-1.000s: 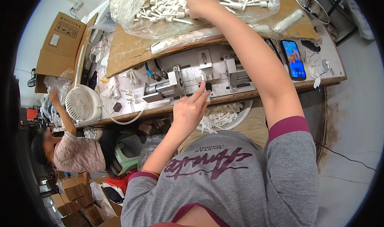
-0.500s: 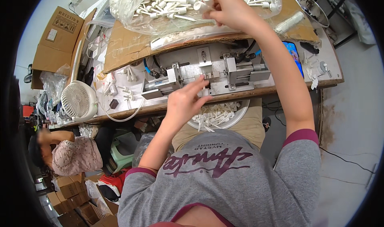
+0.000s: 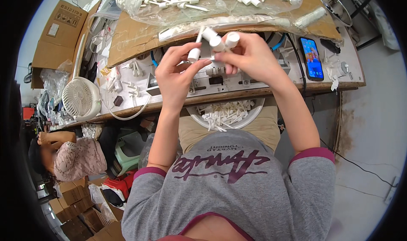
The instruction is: Assembling small plastic components using a pneumatic jig or machine.
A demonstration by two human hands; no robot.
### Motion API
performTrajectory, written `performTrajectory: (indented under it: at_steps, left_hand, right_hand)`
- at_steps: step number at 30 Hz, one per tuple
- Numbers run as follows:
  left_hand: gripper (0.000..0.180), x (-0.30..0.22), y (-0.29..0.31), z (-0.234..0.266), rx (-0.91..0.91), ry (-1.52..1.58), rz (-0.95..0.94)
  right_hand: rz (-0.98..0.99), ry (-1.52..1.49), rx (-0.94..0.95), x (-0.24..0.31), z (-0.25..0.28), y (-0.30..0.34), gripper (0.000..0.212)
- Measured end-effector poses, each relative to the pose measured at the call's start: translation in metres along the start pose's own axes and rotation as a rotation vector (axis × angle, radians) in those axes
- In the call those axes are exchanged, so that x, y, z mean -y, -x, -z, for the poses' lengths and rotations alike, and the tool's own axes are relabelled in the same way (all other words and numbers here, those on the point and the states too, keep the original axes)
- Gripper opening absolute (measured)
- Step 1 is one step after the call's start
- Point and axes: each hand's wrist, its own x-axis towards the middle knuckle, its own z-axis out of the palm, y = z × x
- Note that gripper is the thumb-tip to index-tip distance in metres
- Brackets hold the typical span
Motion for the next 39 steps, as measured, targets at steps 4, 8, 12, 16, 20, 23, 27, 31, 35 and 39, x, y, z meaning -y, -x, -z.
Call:
performTrajectory:
  at_steps: [4, 8, 12, 16, 20, 23, 27, 31, 35, 39]
  left_hand:
    - [0.036, 0.002, 0.023, 0.008, 0.112, 0.097, 0.071]
    - [0.041, 0.013, 0.057, 0.01, 0.214, 0.038, 0.138]
    - [0.037, 0.031, 0.078, -0.006, 0.23, -0.423, -0.159]
    - [0.039, 0.051, 0.08, -0.013, 0.288, -0.664, -0.404]
    - [0.034, 0.054, 0.068, -0.014, 0.333, -0.818, -0.383]
    - [0.033, 0.048, 0.064, -0.015, 0.377, -0.863, -0.363]
    - [0.034, 0.047, 0.063, -0.012, 0.353, -0.728, -0.315]
    - [0.04, 0.022, 0.058, -0.008, 0.176, -0.038, -0.01]
    - [0.036, 0.008, 0.053, -0.002, 0.136, -0.17, -0.305]
    - [0.031, -0.006, 0.054, 0.005, 0.229, 0.062, -0.06]
  right_hand:
    - [0.063, -0.126, -0.079, -0.013, 0.013, 0.01, 0.019]
    - [0.046, -0.11, -0.157, -0.018, 0.005, 0.02, 0.022]
    - [0.231, 0.025, -0.3, -0.029, -0.004, 0.026, 0.015]
    - [0.329, 0.396, -0.333, -0.032, -0.001, 0.035, 0.015]
    - [0.303, 0.417, -0.318, -0.033, -0.005, 0.043, 0.015]
    - [0.423, 0.517, -0.399, -0.038, -0.01, 0.044, 0.021]
    - [0.626, 0.748, -0.424, -0.044, -0.017, 0.044, 0.031]
    - [0.759, 0.872, -0.334, -0.05, -0.024, 0.046, 0.037]
    - [0.794, 0.822, -0.335, -0.05, -0.037, 0.045, 0.044]
    - [0.81, 0.808, -0.315, -0.047, -0.036, 0.042, 0.045]
